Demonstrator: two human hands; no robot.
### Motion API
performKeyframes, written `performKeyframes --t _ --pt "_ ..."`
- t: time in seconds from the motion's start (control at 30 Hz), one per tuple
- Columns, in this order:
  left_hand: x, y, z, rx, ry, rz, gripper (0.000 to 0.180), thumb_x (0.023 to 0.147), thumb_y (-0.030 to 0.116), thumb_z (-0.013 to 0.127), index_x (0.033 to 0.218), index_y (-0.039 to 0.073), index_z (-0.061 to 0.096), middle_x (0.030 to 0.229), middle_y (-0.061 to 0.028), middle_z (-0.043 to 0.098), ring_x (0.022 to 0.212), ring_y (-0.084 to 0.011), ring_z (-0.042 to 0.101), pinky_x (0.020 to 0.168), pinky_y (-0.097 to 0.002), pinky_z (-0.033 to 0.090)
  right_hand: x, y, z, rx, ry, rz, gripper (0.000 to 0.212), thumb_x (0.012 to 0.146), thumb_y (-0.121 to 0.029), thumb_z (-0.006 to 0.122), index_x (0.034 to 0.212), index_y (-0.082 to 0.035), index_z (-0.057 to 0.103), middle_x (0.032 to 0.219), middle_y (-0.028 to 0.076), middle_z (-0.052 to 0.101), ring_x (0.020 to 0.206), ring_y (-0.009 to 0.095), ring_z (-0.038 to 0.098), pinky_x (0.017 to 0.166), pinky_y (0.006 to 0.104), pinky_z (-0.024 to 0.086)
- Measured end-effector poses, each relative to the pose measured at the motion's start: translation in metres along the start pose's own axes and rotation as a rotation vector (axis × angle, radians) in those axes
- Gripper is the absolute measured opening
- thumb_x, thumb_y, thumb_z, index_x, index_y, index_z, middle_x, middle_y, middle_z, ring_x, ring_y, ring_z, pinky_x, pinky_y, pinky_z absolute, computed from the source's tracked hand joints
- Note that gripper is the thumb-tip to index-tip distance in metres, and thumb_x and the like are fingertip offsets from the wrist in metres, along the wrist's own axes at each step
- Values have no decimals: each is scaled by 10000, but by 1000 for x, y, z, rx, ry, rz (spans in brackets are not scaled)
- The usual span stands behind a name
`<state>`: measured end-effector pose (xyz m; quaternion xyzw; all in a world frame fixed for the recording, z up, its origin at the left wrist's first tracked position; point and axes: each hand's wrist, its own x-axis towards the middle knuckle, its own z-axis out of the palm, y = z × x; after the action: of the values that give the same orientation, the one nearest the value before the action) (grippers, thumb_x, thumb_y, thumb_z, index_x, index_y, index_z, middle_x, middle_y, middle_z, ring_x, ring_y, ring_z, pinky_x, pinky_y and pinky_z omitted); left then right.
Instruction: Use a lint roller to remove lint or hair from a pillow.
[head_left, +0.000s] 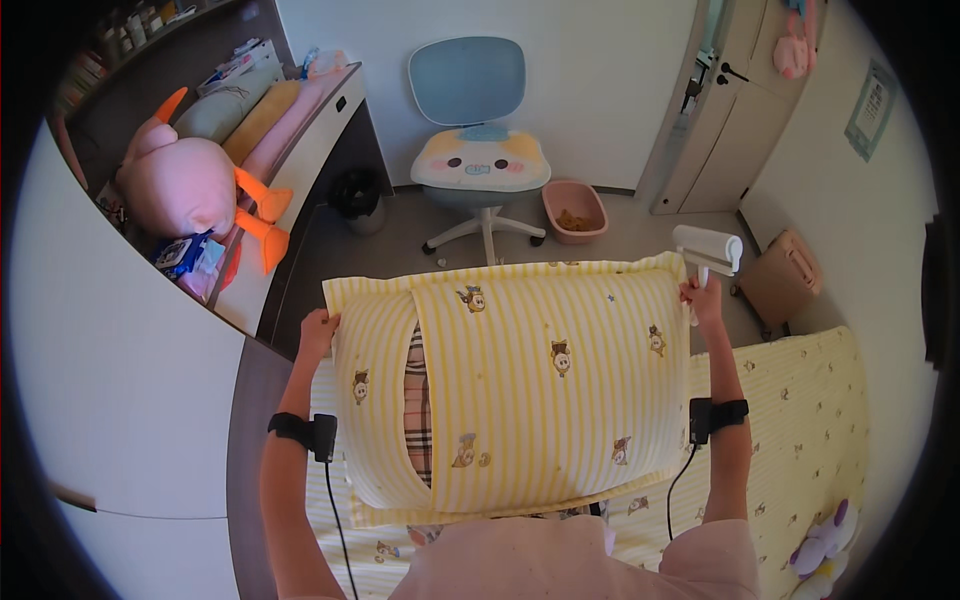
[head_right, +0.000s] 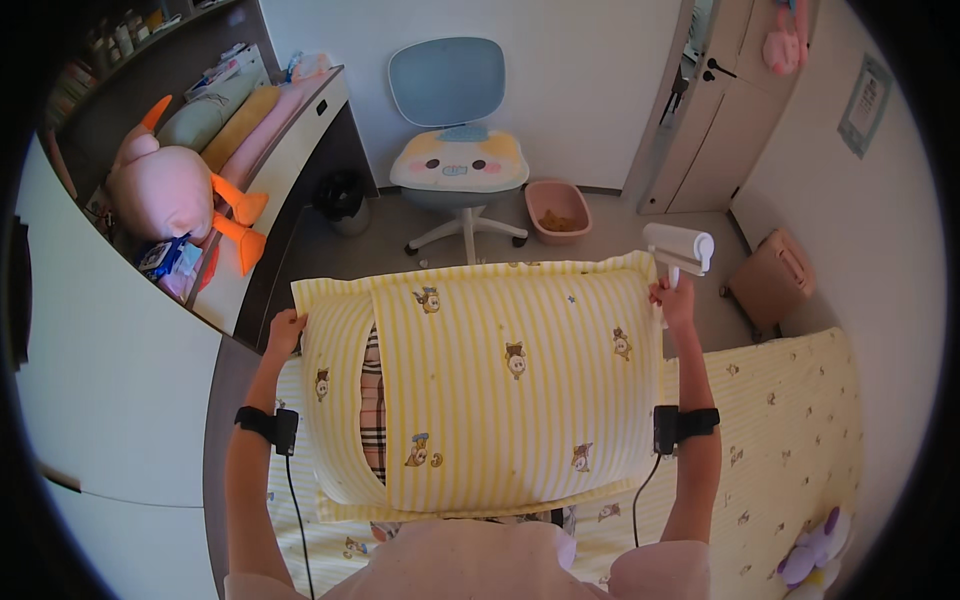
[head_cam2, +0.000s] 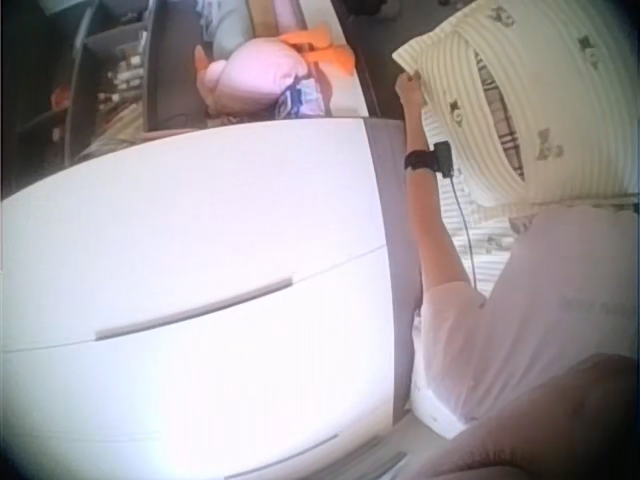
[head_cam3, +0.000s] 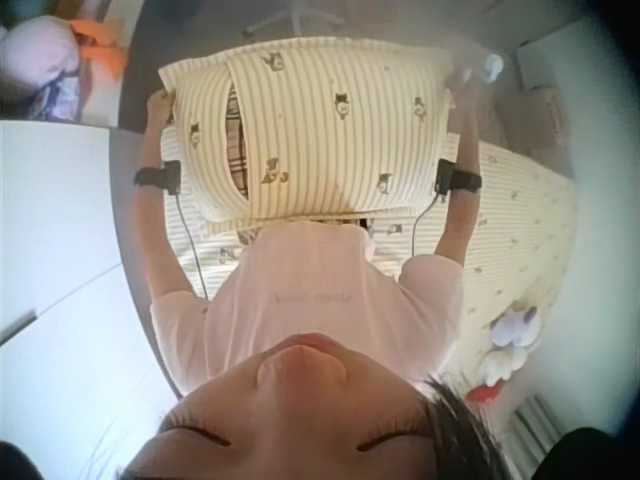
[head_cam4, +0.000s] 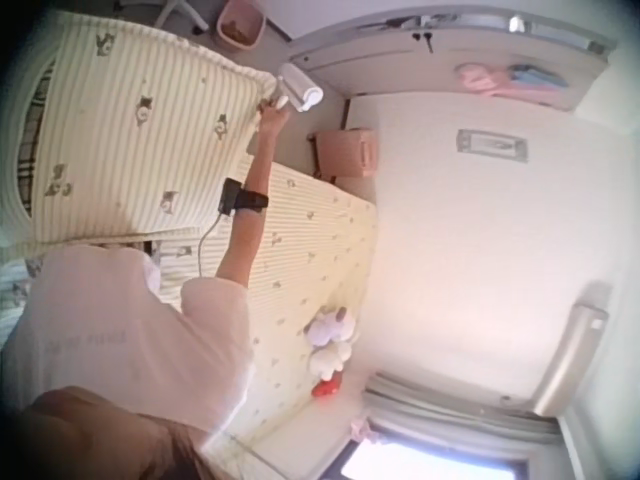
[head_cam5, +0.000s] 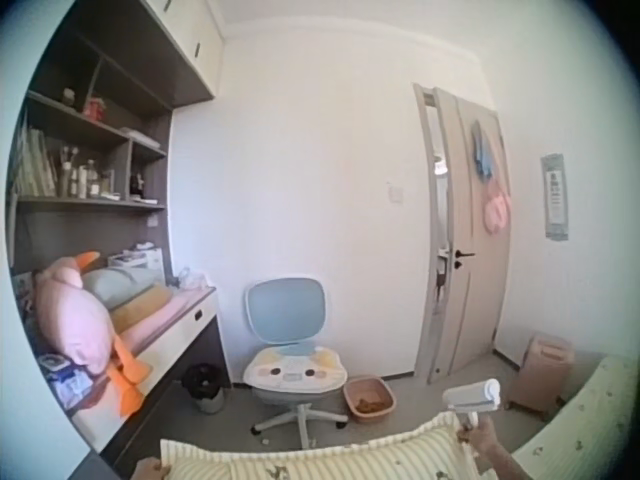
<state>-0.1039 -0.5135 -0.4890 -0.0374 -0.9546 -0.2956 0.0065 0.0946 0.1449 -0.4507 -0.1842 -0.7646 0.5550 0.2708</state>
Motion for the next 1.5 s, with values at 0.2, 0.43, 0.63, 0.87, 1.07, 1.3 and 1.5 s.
performKeyframes --t 0.2,0.43,0.63,0.87,1.07,1.3,1.5 --pt "-30 -13 -15 26 -170 -231 558 798 558 448 1046 66 539 951 -138 593 886 -251 558 787 -429 388 1 -42 -5 -193 -147 186 219 716 71 540 659 -71 384 587 29 494 547 136 588 401 253 427" --pt "-138 -32 -11 -452 -746 -594 803 760 727 266 1277 121 369 1054 -142 555 931 -229 539 828 -389 410 -32 -39 -16 -584 -427 188 104 726 -25 572 691 -23 475 677 76 587 639 136 606 484 273 449" --pt "-262 -54 -24 -915 -706 -691 599 863 532 359 1142 18 489 1065 -87 559 914 -173 552 792 -317 432 -111 -79 -21 -474 -656 71 163 729 -78 618 868 -14 564 698 61 571 638 130 539 590 269 434" --pt "-294 -28 -1 -792 -273 -456 299 886 273 501 941 -12 574 801 16 565 702 -41 470 622 -213 404 -178 -165 79 -473 -916 -29 227 779 -187 609 965 -67 558 796 107 570 703 218 578 627 296 461" --pt "-271 17 -2 -1033 92 -512 330 907 304 452 970 -9 534 791 -6 557 669 -49 473 609 -215 410 -215 -158 202 -270 -1115 -451 233 839 -200 505 1056 -121 538 871 108 550 756 291 562 622 368 460" --pt "-267 21 -1 -933 76 -218 394 886 242 474 1196 11 400 1090 -71 506 981 -136 510 799 -269 450 -241 -199 324 -149 -1077 -707 178 850 -206 480 995 -123 542 728 103 459 641 278 539 555 367 440" --pt "-268 39 3 -1238 250 -326 407 880 268 478 1186 5 423 1135 -81 487 973 -155 515 777 -284 455 -246 -191 343 -215 -1208 -712 155 846 -218 475 959 -131 536 720 105 460 654 286 544 559 377 434"
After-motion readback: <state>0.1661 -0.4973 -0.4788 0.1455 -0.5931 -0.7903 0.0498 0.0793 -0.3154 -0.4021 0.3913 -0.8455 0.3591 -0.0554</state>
